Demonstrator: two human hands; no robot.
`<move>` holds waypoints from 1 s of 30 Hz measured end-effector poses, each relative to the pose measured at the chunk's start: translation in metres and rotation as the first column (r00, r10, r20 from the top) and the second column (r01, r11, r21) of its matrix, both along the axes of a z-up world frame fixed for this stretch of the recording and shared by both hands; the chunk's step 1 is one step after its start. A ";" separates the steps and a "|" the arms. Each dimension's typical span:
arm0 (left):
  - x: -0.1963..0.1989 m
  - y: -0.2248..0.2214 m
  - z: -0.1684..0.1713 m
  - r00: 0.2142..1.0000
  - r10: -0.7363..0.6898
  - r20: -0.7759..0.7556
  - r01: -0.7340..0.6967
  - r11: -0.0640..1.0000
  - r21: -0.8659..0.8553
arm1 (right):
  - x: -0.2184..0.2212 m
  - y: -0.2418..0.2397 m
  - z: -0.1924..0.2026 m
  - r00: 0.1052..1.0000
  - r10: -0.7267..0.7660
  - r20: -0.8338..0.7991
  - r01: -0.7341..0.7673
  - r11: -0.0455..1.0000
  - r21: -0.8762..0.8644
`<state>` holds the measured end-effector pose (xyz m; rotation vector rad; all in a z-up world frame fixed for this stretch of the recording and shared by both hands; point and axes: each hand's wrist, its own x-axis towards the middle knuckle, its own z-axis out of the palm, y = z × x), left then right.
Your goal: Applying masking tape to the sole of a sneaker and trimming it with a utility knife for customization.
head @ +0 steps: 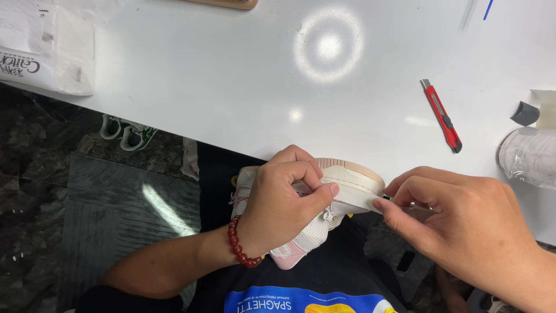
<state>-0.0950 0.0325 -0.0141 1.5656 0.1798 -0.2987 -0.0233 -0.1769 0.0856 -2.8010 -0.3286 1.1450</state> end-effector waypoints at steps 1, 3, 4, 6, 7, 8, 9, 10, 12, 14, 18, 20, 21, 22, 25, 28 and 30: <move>0.000 0.000 0.000 1.000 0.001 -0.001 -0.001 1.000 0.000 | -0.001 -0.001 -0.001 1.000 0.001 -0.001 -0.001 1.000 0.000; 0.001 0.000 0.001 0.999 0.002 0.041 -0.002 1.000 0.024 | -0.002 -0.003 -0.002 1.000 0.009 0.023 -0.009 1.000 0.010; 0.002 0.000 0.001 0.999 0.003 0.043 -0.004 1.000 0.023 | -0.001 -0.001 -0.001 1.000 0.011 0.024 -0.011 1.000 0.010; 0.002 0.000 0.001 1.000 -0.010 0.016 0.010 1.000 0.030 | 0.000 0.002 0.000 1.000 0.015 0.014 -0.015 1.000 -0.023; 0.003 0.000 0.003 1.000 -0.007 0.015 0.006 1.000 0.031 | 0.001 0.003 0.001 1.000 0.018 0.013 -0.018 1.000 -0.022; 0.004 0.001 0.005 1.000 -0.010 -0.005 0.010 0.999 0.036 | 0.001 0.004 0.001 1.000 0.018 0.002 -0.018 0.998 -0.058; 0.005 0.001 0.006 1.000 -0.014 -0.025 0.015 0.999 0.041 | 0.001 0.005 0.002 1.000 0.015 -0.009 -0.015 0.996 -0.093; 0.006 0.001 0.006 1.000 -0.013 -0.027 0.014 0.999 0.042 | 0.001 0.004 0.001 1.000 0.016 -0.011 -0.017 0.996 -0.092; 0.008 0.001 0.006 0.997 -0.056 -0.045 0.059 0.996 0.065 | 0.000 0.001 -0.001 1.000 0.021 -0.001 -0.021 0.997 -0.074; 0.010 0.001 0.005 0.996 -0.076 -0.040 0.079 0.994 0.072 | -0.001 0.000 -0.002 1.000 0.019 -0.009 -0.020 0.997 -0.074; 0.014 0.004 0.004 0.988 -0.134 -0.075 0.139 0.988 0.068 | -0.001 -0.001 -0.002 1.000 0.015 -0.017 -0.016 0.998 -0.062; 0.013 0.003 0.003 0.987 -0.141 -0.075 0.148 0.985 0.094 | -0.002 -0.003 -0.003 1.000 0.014 -0.015 -0.015 0.999 -0.052; 0.013 0.003 0.002 0.986 -0.150 -0.072 0.157 0.980 0.118 | -0.003 -0.003 -0.003 1.000 0.012 -0.011 -0.012 0.999 -0.044; 0.013 0.003 0.001 0.986 -0.152 -0.072 0.160 0.980 0.119 | -0.002 -0.003 -0.003 1.000 0.009 -0.011 -0.010 0.999 -0.043; 0.011 0.003 -0.002 0.989 -0.144 -0.008 0.143 0.974 0.177 | -0.003 -0.005 -0.005 0.999 0.008 -0.044 -0.011 0.998 -0.069; 0.013 0.006 -0.004 0.975 -0.129 0.181 0.085 0.969 0.233 | -0.008 -0.013 -0.009 0.999 0.005 -0.047 -0.006 1.000 -0.023; 0.016 0.008 -0.004 0.982 -0.188 0.027 0.184 0.977 0.105 | -0.012 -0.018 -0.012 1.000 -0.018 -0.011 0.020 0.994 0.112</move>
